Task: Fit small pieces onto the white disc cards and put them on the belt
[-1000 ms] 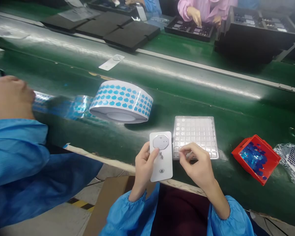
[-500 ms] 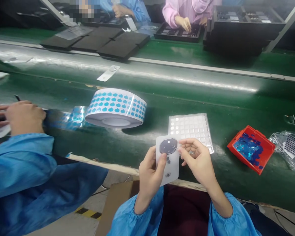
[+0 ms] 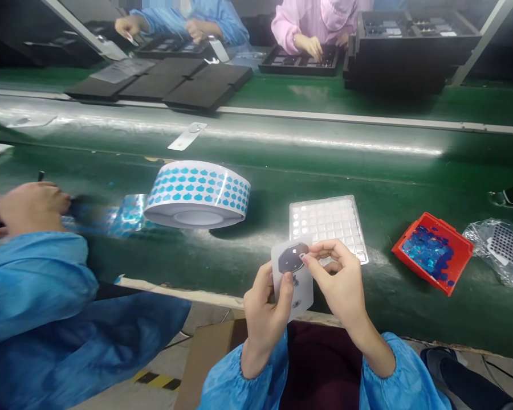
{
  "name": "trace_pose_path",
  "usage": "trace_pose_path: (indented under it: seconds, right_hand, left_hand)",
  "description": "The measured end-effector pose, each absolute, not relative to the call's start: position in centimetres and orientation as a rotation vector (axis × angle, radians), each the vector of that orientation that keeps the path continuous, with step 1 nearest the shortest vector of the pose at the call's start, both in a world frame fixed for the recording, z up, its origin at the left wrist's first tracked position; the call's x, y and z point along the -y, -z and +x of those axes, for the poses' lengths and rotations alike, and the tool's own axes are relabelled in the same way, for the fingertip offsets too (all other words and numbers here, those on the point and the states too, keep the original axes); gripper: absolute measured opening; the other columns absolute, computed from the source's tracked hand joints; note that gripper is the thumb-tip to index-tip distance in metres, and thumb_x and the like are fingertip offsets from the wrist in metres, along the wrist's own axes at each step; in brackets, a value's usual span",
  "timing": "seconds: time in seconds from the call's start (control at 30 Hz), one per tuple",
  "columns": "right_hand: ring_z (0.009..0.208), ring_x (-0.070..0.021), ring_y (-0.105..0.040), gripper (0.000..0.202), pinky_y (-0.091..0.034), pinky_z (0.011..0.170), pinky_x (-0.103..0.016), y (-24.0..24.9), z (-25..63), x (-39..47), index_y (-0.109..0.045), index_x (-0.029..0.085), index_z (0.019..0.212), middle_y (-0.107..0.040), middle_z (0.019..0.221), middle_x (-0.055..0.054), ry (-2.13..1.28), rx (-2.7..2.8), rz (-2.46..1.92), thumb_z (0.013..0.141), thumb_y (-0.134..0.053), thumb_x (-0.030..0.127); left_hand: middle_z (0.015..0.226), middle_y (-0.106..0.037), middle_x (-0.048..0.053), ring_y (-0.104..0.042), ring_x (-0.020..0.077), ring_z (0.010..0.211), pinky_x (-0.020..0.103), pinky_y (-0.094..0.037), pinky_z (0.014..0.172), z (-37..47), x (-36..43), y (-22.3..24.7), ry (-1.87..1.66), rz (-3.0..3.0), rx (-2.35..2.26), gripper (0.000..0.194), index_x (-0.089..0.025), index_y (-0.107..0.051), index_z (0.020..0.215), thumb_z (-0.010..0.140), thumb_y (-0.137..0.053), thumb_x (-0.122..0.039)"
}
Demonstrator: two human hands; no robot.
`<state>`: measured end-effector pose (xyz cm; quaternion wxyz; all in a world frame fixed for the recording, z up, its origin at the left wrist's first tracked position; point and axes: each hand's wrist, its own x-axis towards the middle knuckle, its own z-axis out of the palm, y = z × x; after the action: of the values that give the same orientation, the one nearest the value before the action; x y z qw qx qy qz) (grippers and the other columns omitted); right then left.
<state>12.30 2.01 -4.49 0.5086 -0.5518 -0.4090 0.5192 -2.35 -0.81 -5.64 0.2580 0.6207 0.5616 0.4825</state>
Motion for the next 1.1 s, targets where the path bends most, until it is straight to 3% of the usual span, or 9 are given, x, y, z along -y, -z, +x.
trace_pose_path:
  seconds: [0.27, 0.47, 0.57, 0.67, 0.8, 0.93, 1.0, 1.1]
  right_hand:
    - [0.08, -0.0162, -0.07, 0.024, -0.057, 0.062, -0.022, 4.0, 11.8, -1.6, -0.074, 0.022, 0.095, -0.073, 0.094, -0.003, -1.236, 0.96, -1.346, 0.087, -0.086, 0.042]
    - [0.064, -0.0113, -0.057, 0.033, -0.048, 0.054, -0.022, 4.0, 13.2, -2.5, -0.068, 0.023, 0.095, -0.064, 0.084, 0.002, -1.392, 0.989, -1.343, 0.082, -0.09, 0.045]
    - [0.076, -0.0142, -0.059, 0.039, -0.048, 0.058, -0.022, 4.4, 13.9, -2.9, -0.067, 0.026, 0.105, -0.062, 0.088, 0.003, -1.507, 1.007, -1.22, 0.08, -0.093, 0.042]
    - [0.078, -0.0146, -0.06, 0.028, -0.048, 0.062, -0.024, 4.8, 13.9, -2.6, -0.067, 0.024, 0.094, -0.063, 0.09, 0.001, -1.599, 1.036, -1.07, 0.09, -0.086, 0.044]
    - [0.061, -0.01, -0.046, 0.033, -0.039, 0.056, -0.026, 5.0, 13.1, -1.9, -0.059, 0.022, 0.08, -0.054, 0.082, 0.004, -1.25, 1.166, -1.184, 0.097, -0.077, 0.043]
    - [0.062, -0.0164, -0.045, 0.042, -0.041, 0.057, -0.033, 4.8, 13.1, -2.4, -0.051, 0.026, 0.075, -0.047, 0.073, 0.001, -0.935, 1.129, -1.323, 0.102, -0.067, 0.053]
    - [0.063, -0.0206, -0.047, 0.044, -0.042, 0.057, -0.036, 4.8, 13.5, -3.1, -0.051, 0.028, 0.076, -0.047, 0.071, 0.0, -0.955, 1.01, -1.335, 0.103, -0.062, 0.061]
    - [0.062, -0.0244, -0.056, 0.04, -0.047, 0.053, -0.037, 5.4, 13.9, -3.8, -0.063, 0.029, 0.088, -0.058, 0.074, -0.003, -0.998, 0.98, -1.295, 0.098, -0.064, 0.068]
  left_hand:
    - [0.09, -0.078, 0.001, -0.072, 0.0121, 0.064, 0.018, -0.053, 0.06, -2.2, 1.1, 6.4, -1.361, 1.761, -1.536, 0.021, -0.02, -0.063, 0.127, 0.107, -0.057, -0.018]
    - [0.083, -0.074, -0.002, -0.066, 0.0095, 0.058, 0.016, -0.051, 0.057, -2.8, 1.3, 6.6, -1.399, 1.857, -1.427, 0.026, -0.021, -0.062, 0.132, 0.107, -0.057, -0.015]
    - [0.081, -0.071, -0.004, -0.064, 0.0086, 0.059, 0.015, -0.051, 0.059, -3.0, 1.5, 6.4, -1.386, 1.763, -1.35, 0.023, -0.024, -0.063, 0.129, 0.108, -0.057, -0.018]
    - [0.083, -0.071, -0.003, -0.062, 0.0089, 0.061, 0.015, -0.049, 0.058, -3.0, 1.4, 6.1, -1.334, 1.606, -1.317, 0.017, -0.025, -0.065, 0.125, 0.11, -0.056, -0.024]
    - [0.083, -0.071, -0.002, -0.06, 0.01, 0.06, 0.017, -0.049, 0.055, -2.5, 1.1, 5.8, -1.272, 1.445, -1.313, 0.017, -0.024, -0.066, 0.122, 0.11, -0.057, -0.032]
    - [0.094, -0.076, 0.004, -0.071, 0.0183, 0.068, 0.027, -0.062, 0.06, -1.4, 1.2, 5.6, -1.098, 1.369, -1.206, 0.027, -0.026, -0.065, 0.129, 0.105, -0.063, -0.039]
    - [0.088, -0.075, 0.003, -0.07, 0.021, 0.061, 0.03, -0.063, 0.052, -0.7, 0.9, 5.6, -1.004, 1.28, -1.227, 0.031, -0.027, -0.066, 0.126, 0.1, -0.069, -0.045]
    - [0.073, -0.071, -0.002, -0.061, 0.0189, 0.043, 0.027, -0.052, 0.034, 0.0, -0.6, 5.5, -1.074, 1.074, -1.421, 0.041, -0.027, -0.066, 0.117, 0.092, -0.076, -0.058]
